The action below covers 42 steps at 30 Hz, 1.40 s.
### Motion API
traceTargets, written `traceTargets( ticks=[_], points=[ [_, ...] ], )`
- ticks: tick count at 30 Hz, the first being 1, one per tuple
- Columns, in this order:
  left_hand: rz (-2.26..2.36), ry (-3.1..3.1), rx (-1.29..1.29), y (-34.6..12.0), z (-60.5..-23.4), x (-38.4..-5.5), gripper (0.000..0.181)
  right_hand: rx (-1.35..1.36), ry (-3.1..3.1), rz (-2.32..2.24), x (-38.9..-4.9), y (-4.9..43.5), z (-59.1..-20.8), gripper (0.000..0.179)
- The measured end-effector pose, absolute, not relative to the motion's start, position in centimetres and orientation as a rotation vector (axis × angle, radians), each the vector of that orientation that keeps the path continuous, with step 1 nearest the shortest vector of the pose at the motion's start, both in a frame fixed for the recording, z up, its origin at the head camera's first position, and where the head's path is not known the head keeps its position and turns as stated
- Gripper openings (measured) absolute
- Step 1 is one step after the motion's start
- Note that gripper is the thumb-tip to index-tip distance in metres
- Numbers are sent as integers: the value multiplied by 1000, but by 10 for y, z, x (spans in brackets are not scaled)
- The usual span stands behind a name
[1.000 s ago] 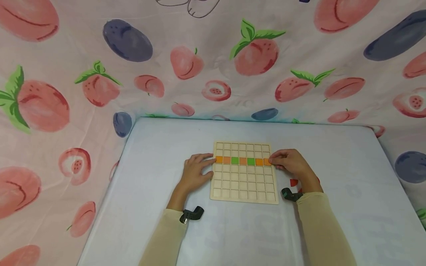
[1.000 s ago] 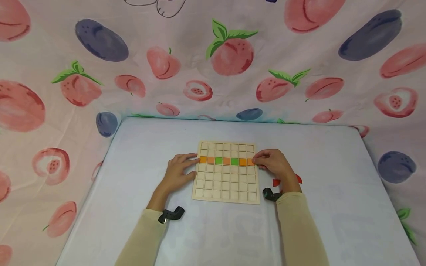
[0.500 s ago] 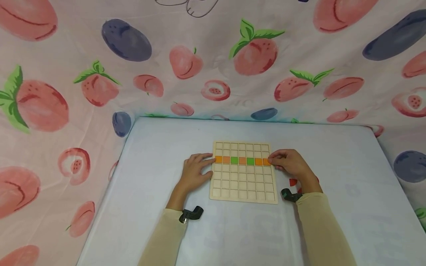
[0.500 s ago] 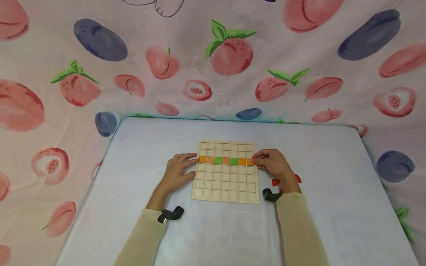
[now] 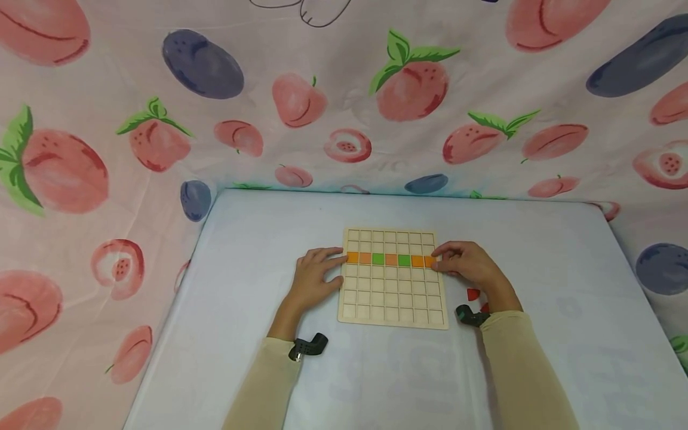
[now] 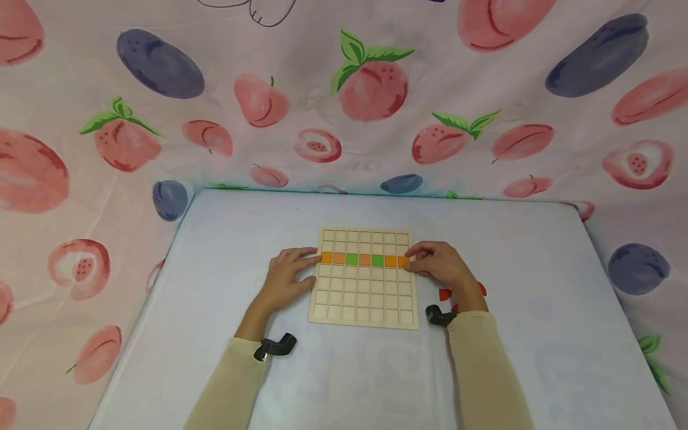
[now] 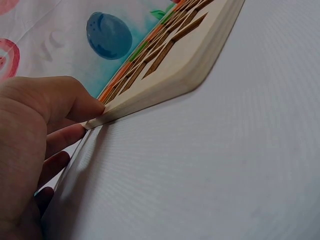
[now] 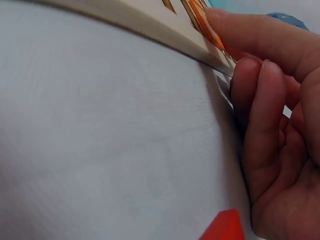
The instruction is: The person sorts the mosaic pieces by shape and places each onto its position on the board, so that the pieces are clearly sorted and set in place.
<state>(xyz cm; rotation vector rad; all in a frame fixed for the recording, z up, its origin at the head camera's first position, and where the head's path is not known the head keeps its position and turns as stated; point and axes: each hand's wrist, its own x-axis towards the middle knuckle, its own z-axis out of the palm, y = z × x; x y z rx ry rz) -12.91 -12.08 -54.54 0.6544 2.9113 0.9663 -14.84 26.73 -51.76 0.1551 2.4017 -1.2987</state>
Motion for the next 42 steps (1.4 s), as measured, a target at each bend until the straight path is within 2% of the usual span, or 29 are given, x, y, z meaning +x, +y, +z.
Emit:
traceTargets(
  ticks=[26, 35, 42],
  points=[
    [973, 2916, 652, -121, -545, -128, 47, 127, 2405, -1276, -146, 268, -514, 42],
    [970, 2915, 655, -120, -545, -127, 47, 157, 2351, -1326, -137, 278, -512, 51],
    [954, 2923, 644, -120, -544, -128, 47, 31, 2508, -1130, -128, 294, -499, 43]
  ],
)
